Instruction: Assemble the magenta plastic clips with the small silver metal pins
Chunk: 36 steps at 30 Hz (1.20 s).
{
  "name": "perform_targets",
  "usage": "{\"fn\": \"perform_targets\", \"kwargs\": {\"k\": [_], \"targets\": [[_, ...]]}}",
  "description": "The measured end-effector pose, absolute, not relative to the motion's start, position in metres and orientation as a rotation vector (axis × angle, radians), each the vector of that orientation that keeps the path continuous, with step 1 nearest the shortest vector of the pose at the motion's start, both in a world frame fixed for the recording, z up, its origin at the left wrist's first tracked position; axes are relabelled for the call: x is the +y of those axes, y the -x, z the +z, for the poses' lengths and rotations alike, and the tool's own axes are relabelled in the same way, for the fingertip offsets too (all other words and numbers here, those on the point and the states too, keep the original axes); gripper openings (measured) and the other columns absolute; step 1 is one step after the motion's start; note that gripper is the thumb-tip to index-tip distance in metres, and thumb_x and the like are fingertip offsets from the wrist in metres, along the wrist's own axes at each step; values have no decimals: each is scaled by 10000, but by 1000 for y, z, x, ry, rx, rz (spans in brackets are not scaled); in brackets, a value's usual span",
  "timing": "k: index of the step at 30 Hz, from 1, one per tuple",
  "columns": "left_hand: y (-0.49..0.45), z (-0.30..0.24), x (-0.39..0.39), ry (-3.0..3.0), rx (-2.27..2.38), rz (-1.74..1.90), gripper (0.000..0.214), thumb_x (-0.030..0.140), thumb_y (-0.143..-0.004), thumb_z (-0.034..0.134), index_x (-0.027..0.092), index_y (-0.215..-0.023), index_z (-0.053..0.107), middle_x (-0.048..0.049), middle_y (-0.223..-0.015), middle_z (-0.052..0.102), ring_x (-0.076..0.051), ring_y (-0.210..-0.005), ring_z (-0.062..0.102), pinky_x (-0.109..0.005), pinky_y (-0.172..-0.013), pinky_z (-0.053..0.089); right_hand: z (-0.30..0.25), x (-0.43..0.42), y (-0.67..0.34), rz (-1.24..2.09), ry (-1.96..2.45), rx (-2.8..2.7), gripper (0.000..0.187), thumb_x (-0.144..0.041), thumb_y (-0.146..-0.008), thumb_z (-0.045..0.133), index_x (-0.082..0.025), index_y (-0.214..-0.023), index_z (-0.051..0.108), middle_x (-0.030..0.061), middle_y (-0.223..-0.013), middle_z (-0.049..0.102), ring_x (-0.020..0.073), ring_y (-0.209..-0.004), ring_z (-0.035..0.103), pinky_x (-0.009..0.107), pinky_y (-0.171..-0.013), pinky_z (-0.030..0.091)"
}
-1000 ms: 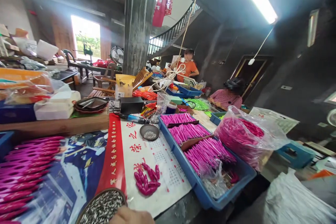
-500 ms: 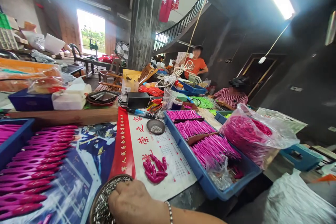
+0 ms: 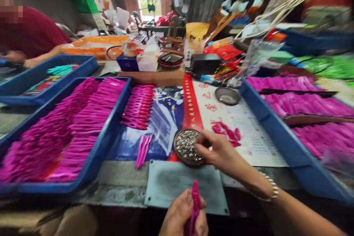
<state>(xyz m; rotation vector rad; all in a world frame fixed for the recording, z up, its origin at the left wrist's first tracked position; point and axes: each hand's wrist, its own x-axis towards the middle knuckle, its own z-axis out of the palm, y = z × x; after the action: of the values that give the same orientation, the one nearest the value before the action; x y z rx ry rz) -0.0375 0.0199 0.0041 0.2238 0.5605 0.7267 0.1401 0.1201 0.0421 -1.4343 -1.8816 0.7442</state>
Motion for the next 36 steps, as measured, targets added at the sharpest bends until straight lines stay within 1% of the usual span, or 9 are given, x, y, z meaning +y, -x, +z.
{"fn": "perform_targets", "kwargs": {"k": [3,6,8,10,13,20,24,28,36], "targets": [[33,-2,19,-185,375,735,254,431,-852,646,185,-891,698,46,-531,543,-15,-288,249,-158,-313,219,47,113,-147,936,1339,-1769,157,-197,-861,549,-203,-705,533,-5,-641,583,148,-574,547,244,-518,432],[29,0,18,-134,362,746,240,384,-881,604,162,-887,697,43,-522,536,-14,-278,231,-151,-299,195,52,100,-154,1144,1263,-1565,146,-247,-858,635,-202,-735,572,-9,-672,607,137,-602,569,221,-538,469],[27,2,19,-116,382,741,248,369,-890,588,148,-894,698,37,-520,541,-15,-279,240,-149,-301,204,53,89,-159,1261,1232,-1425,70,-267,-868,668,-209,-859,630,2,-753,650,148,-681,613,218,-594,512],[26,4,20,-110,405,739,256,362,-893,577,139,-924,700,33,-516,549,-18,-277,243,-150,-301,217,52,78,-163,1316,1240,-1384,129,-282,-891,667,-229,-1007,665,21,-856,692,161,-757,642,223,-644,541],[23,5,22,-99,432,736,251,356,-886,585,140,-946,698,30,-518,565,-19,-277,246,-148,-300,227,50,65,-166,1304,1261,-1421,154,-299,-892,678,-239,-1031,710,33,-892,716,161,-743,651,216,-638,553],[17,5,24,-31,436,660,239,388,-858,628,158,-901,676,45,-518,555,-18,-280,259,-142,-302,213,54,41,-156,1268,1288,-1381,167,-380,-916,641,-231,-873,703,27,-695,704,187,-618,694,243,-580,591],[16,3,23,-29,448,661,234,393,-868,618,161,-876,645,47,-542,555,-15,-283,282,-140,-307,236,49,25,-153,1113,1258,-1514,78,-268,-930,620,-270,-909,696,6,-748,737,170,-622,718,202,-578,595],[14,1,22,-68,462,690,209,369,-900,577,177,-821,600,40,-556,574,-21,-285,312,-133,-296,245,43,15,-153,927,1231,-1650,180,-171,-923,617,-331,-979,679,-26,-853,757,148,-714,733,167,-670,590],[7,1,17,-156,431,741,218,385,-861,638,179,-831,574,43,-554,587,-23,-276,331,-130,-278,279,41,9,-147,873,1241,-1736,181,-139,-918,599,-298,-848,651,-20,-854,700,125,-730,696,152,-673,575]]}}
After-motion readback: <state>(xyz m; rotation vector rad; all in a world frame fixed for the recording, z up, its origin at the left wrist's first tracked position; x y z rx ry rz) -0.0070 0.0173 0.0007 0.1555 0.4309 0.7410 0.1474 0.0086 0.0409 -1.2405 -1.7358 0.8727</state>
